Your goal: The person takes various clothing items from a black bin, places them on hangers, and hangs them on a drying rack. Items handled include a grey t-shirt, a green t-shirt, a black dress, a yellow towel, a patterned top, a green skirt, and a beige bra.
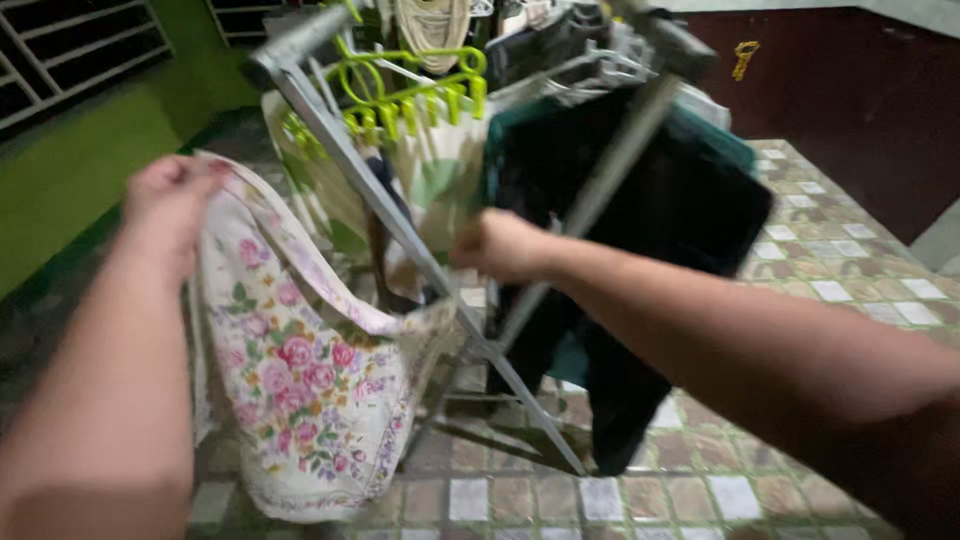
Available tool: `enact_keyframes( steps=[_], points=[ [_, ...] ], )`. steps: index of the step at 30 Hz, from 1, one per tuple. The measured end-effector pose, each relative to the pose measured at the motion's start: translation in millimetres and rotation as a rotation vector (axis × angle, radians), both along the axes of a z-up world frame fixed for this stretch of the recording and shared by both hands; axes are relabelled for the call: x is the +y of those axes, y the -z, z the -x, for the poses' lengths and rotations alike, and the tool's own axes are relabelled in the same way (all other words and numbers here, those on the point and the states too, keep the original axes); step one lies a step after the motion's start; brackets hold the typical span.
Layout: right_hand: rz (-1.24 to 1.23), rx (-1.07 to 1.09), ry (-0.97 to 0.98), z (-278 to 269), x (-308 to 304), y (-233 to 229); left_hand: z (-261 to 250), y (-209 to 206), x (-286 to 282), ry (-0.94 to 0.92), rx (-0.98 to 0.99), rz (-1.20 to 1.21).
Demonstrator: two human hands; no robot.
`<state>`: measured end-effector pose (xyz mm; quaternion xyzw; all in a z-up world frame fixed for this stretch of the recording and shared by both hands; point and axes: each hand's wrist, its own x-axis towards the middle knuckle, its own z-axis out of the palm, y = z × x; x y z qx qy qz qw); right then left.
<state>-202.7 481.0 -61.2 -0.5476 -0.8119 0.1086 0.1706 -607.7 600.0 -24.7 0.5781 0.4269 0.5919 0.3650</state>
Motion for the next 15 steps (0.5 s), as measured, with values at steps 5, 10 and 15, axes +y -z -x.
enact_keyframes(
  steps=[5, 10, 15],
  points=[
    [-0.508, 0.141, 0.073, 8.9, 138.7, -52.0, -2.5, 9.2, 51.8, 0.193, 0.024, 0.207],
    [-0.689, -0.165, -0.131, 38.3, 227.9, -84.2, -61.5, 53.0, 99.7, 0.426, 0.016, 0.244],
    [-0.25, -0.491, 0.156, 55.5, 273.5, -94.3, -106.3, 89.4, 156.8, 0.385, -0.103, 0.321]
  ],
)
